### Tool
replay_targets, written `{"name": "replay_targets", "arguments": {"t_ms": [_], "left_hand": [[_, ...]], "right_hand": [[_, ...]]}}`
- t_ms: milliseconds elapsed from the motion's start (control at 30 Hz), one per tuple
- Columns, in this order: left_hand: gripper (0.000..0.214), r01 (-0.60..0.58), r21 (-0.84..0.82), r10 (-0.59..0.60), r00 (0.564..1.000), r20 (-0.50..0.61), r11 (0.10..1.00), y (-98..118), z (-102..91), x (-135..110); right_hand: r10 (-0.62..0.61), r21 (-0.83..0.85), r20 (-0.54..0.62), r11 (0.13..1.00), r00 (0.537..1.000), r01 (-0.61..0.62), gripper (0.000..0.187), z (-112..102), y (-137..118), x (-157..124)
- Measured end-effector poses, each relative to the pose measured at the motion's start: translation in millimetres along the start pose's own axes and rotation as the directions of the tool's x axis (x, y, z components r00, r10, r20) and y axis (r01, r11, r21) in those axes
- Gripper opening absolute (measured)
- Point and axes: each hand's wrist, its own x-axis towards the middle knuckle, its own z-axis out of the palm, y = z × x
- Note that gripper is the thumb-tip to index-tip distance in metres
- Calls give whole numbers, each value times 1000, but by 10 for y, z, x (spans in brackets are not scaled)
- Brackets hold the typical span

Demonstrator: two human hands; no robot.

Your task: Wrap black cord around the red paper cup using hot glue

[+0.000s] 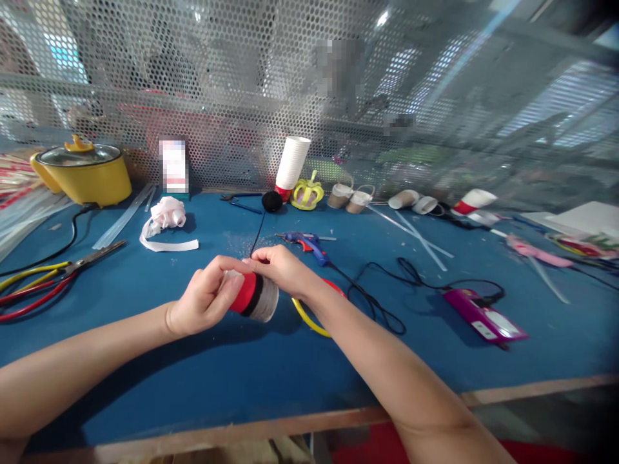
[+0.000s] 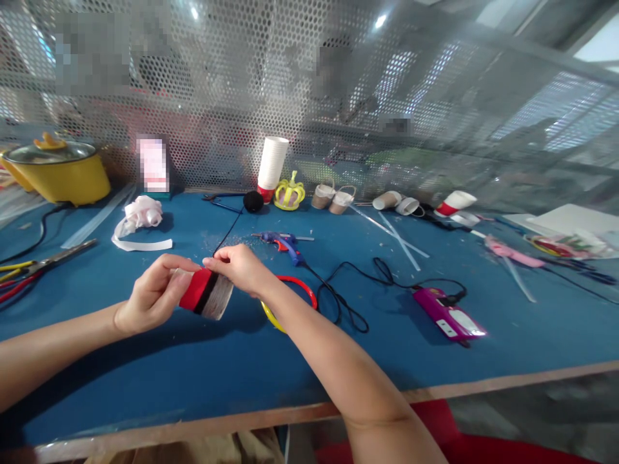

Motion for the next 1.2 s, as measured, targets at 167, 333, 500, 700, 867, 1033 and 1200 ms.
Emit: {"name": "replay_targets", "arguments": {"t_ms": [167,333,500,700,867,1033,1200], "left_hand": [[21,-65,58,63,997,46,996,-30,2,14],[23,-85,80,82,996,38,993,-66,2,23],[23,-144,105,141,989,41,984,-83,-28,56],[31,85,88,-93,991,92,992,-149,-32,144],[38,383,-85,-356,906,231,920,-150,-44,246],[36,457,-110,-399,852,339,883,-144,-59,262],[33,438,-62,-400,862,312,897,-152,-34,248]], "right_hand": [[39,22,42,999,998,-40,42,24,43,32],[69,116,50,990,996,-74,44,47,52,54],[146,405,17,904,989,-141,47,-28,64,-18],[106,430,59,895,993,-121,40,-101,157,-209],[-21,52,-68,998,997,25,40,2,215,-264],[-178,-273,-95,951,980,146,46,85,166,-323],[-281,-387,-33,888,959,247,51,94,179,-352]]}}
